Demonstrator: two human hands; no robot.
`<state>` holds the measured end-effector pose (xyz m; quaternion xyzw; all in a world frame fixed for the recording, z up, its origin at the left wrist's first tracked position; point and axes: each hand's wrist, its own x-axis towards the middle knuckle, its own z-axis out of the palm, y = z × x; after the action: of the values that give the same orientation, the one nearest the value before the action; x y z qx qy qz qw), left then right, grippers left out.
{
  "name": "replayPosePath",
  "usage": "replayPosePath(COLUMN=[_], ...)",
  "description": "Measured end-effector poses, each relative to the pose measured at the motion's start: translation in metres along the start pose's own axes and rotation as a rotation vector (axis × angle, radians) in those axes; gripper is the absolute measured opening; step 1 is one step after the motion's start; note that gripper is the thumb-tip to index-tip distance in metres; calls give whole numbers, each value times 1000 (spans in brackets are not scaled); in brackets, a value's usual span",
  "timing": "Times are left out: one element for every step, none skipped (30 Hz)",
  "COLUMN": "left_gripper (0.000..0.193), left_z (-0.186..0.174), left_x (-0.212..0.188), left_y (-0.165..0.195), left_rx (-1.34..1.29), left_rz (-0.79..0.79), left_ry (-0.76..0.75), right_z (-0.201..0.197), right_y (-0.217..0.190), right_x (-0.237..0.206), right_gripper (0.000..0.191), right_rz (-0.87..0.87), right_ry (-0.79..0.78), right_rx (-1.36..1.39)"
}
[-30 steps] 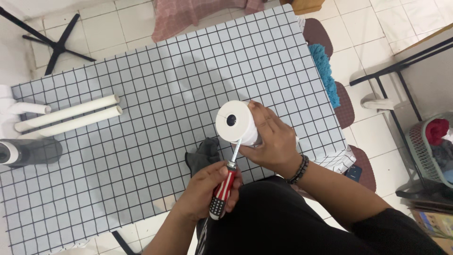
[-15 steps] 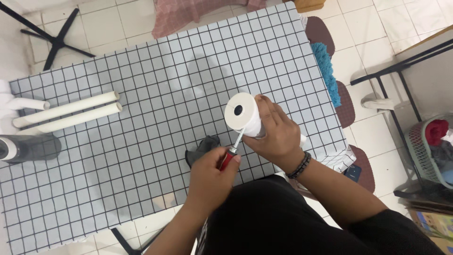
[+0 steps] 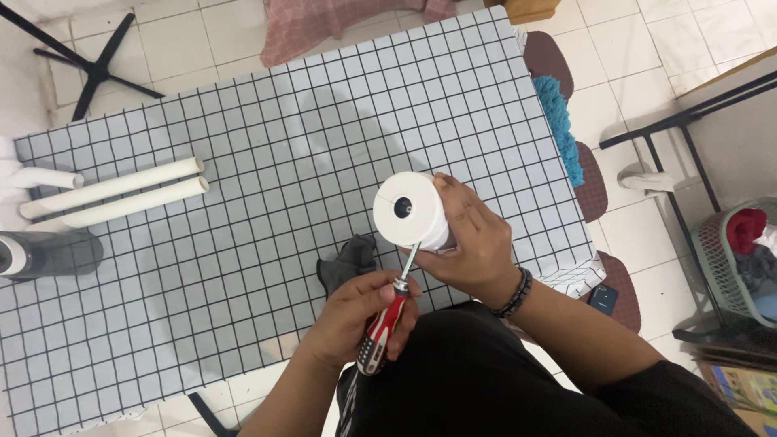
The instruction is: The person uses a screwdriver to unscrew the housing of a handheld vacuum cleaner, removes the cover, and takes out the dust cup and filter. They handle the filter and dust bin, then reattach the cover and set the vacuum parts on the table.
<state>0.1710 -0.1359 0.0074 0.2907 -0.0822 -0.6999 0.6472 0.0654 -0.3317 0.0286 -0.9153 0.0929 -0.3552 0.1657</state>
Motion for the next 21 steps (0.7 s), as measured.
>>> replayPosePath(left_gripper=[33,32,31,31,28,26,23,25,28,31,30,29,28,31,35,39,43,47,52,53,55], left_z=[2,4,6,10,16,23,30,37,44,48,51,52,51,48,45,41,35,29,26,24,23], left_x=[0,0,1,0,-1,0,1,3,5,6,6,7,9,10,10,10,10,9,8,4,-1], left_y=[1,4,7,9,8,7,6,4,2,2,3,4,7,10,13,16,22,26,28,27,24], left_rx=[44,194,345,495,837,1185,1532,1604,1677,1753,1685,1615,1550,1389,1225,1062,816,568,319,214,111], left_rz=[29,37,44,49,159,278,400,395,391,390,352,313,280,223,164,107,69,28,-14,16,45], left_ry=[34,117,199,281,355,428,500,552,605,659,669,676,682,668,649,630,544,456,368,328,286], right_z=[0,1,2,3,3,6,9,11,12,14,14,14,15,15,14,13,13,12,11,10,9], right_y=[1,2,2,3,3,5,5,5,6,7,7,8,9,10,10,10,10,10,9,9,8], right_x=[0,-1,-2,-4,-6,-6,-6,-8,-9,-9,-10,-11,-11,-10,-11,-10,-9,-9,-8,-8,-7], right_gripper=[86,86,86,85,85,86,86,87,88,89,89,89,89,89,90,91,92,93,93,93,95], right_rz=[-7,-13,3,21,38,44,49,56,64,71,81,93,103,113,125,134,144,176,209,241,290], right_ry=[6,11,-1,-14,-28,-31,-34,-44,-50,-53,-60,-64,-63,-61,-65,-67,-67,-78,-91,-102,-113], right_rx=[-14,-30,-51,-72,-94,-108,-120,-131,-130,-130,-129,-121,-115,-112,-100,-88,-75,-34,8,50,70])
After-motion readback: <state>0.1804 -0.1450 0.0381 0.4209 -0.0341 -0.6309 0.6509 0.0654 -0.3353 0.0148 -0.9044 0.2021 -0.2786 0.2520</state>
